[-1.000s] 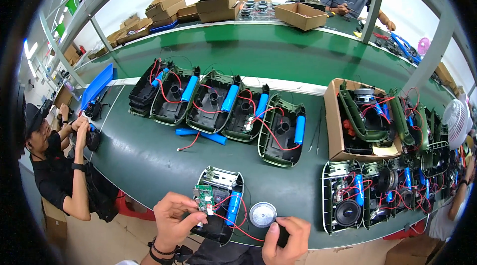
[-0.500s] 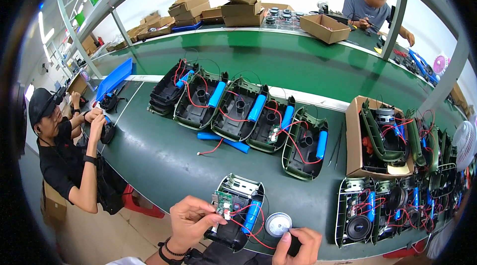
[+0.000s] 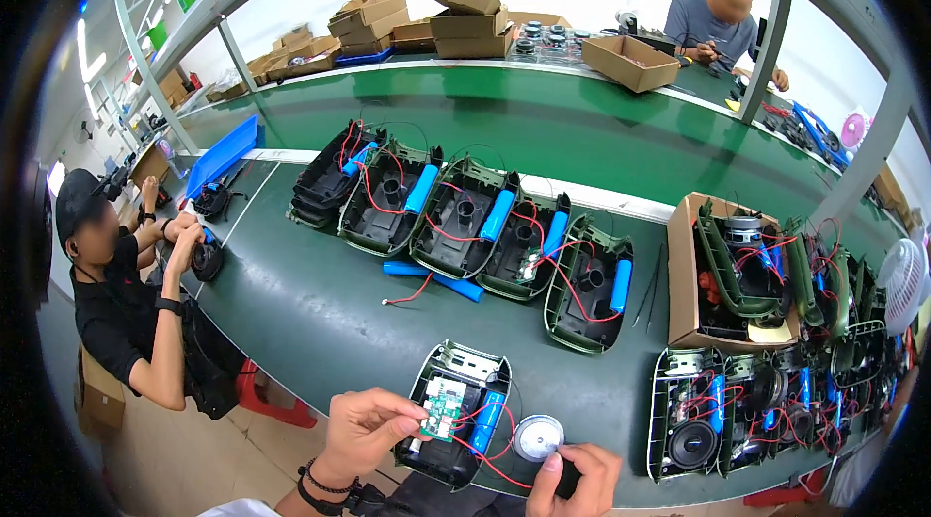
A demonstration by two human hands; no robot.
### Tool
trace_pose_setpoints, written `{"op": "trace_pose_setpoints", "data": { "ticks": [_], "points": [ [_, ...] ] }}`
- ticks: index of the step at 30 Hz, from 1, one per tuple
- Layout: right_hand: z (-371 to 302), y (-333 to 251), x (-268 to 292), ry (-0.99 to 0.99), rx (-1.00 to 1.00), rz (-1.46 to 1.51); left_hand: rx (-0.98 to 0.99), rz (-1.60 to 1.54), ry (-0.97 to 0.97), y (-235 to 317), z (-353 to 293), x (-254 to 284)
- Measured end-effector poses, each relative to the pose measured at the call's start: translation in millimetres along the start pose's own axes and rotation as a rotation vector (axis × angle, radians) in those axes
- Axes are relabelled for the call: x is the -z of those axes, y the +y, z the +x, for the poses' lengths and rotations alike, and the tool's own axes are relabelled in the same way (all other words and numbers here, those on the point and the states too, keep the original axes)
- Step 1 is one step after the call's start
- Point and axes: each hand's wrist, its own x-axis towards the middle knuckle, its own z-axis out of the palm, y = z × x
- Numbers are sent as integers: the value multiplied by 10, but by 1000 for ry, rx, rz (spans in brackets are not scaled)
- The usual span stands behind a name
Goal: Assembling internal components of an electronic speaker housing, including circuit boards and wiring.
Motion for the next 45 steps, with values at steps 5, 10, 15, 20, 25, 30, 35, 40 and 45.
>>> {"op": "trace_pose_setpoints", "data": {
  "ticks": [5,10,15,20,25,30,35,40,45],
  "points": [
    [14,-9,14,-5,-12,6,-18,43,36,0,1,-12],
    [41,-24,10,-5,-30,10,51,20,64,66,-9,-17],
    [60,-43,15,-4,-43,17,-26,16,45,-40,-40,19],
    [79,-38,38,-7,-97,64,-54,-47,67,-101,-46,23],
    [77,25,54,4,-155,134,-58,-86,77,-86,-40,13],
    [34,98,61,-7,-213,208,-57,-108,55,-76,-18,-3],
    [71,86,85,-37,-219,235,-43,-85,69,-87,-43,9],
    [99,75,90,-40,-153,190,-57,-89,67,-91,-49,6],
    [125,70,105,-58,-134,178,-49,-86,57,-89,-43,12]
  ]
}}
